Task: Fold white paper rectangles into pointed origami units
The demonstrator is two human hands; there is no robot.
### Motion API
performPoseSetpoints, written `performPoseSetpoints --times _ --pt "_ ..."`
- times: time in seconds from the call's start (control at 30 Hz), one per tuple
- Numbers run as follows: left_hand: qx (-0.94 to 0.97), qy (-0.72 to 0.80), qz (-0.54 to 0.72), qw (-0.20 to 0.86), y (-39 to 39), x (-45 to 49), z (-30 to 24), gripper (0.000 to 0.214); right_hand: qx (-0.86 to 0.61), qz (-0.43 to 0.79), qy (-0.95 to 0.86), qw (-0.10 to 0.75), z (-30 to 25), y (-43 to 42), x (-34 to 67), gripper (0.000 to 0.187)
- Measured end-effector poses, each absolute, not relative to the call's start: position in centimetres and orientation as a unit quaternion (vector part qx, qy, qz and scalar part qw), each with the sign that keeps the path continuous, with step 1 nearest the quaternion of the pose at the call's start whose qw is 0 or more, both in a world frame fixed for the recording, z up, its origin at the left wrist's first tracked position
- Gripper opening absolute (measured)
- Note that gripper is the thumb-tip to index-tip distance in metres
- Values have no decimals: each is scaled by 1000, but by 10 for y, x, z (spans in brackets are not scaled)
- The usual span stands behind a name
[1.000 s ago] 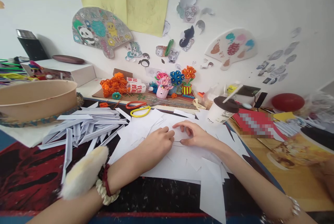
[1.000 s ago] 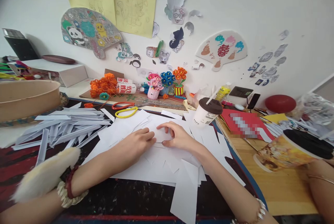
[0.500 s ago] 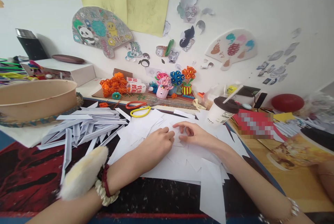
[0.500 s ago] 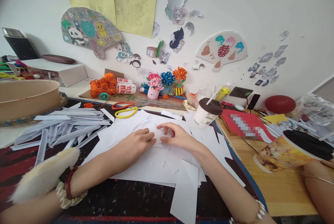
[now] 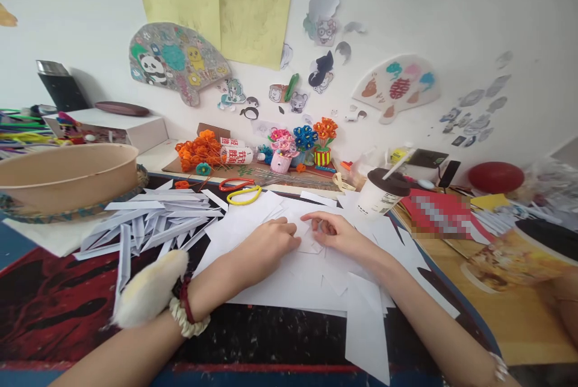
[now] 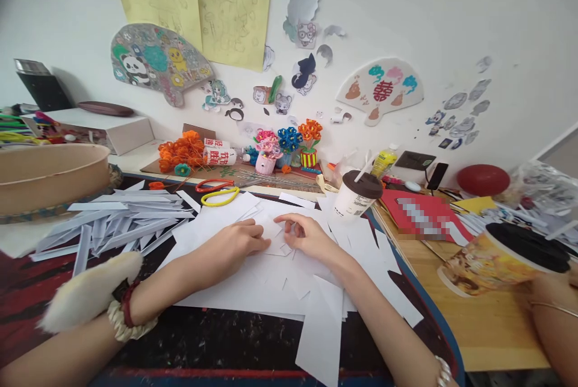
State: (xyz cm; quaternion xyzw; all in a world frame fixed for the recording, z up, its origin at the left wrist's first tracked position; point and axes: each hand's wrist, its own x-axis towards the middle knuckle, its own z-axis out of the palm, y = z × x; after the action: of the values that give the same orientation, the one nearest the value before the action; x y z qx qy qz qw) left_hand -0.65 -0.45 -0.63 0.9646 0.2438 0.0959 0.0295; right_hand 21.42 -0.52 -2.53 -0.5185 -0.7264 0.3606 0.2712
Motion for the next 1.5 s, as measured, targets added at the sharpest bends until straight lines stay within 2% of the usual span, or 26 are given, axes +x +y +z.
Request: performPoseSetpoints --times 0.07,0.17,0.23,0.47,0.63,0.8,1.0,1.13,1.23,1.33,1.43,1.5 --pt "963 243 107 39 -1 -8 -8 23 -532 338 -726 275 -27 -8 209 38" --pt "960 253 113 42 1 -11 -10 29 -541 307 -732 278 -32 -7 204 56" --pt "961 255 102 35 0 -13 -7 35 -542 311 -730 277 -36 -4 204 60" --pt "945 306 117 1 4 -22 4 30 -548 338 -713 278 -37 0 205 56" --pt "932 349 74 65 14 -27 6 29 -552 335 -711 278 -35 -4 203 52" --pt "926 350 82 114 20 -31 10 32 -560 349 -697 280 -32 -7 202 49" --pt "931 343 99 74 18 -33 13 30 -558 344 -701 281 -32 -6 201 44" --pt "917 361 166 38 13 -23 11 24 -557 332 -705 287 -35 -5 203 54" --pt "923 349 156 43 11 -14 6 11 -563 331 -697 296 -33 -7 203 60" --pt "923 355 133 58 11 -10 0 5 -549 299 -718 306 -29 -10 204 42" --pt "923 353 130 77 11 -9 -3 4 -514 285 -760 280 -23 -14 207 18" --pt "924 350 129 85 10 -10 -2 3 -500 287 -773 264 -20 -16 208 9"
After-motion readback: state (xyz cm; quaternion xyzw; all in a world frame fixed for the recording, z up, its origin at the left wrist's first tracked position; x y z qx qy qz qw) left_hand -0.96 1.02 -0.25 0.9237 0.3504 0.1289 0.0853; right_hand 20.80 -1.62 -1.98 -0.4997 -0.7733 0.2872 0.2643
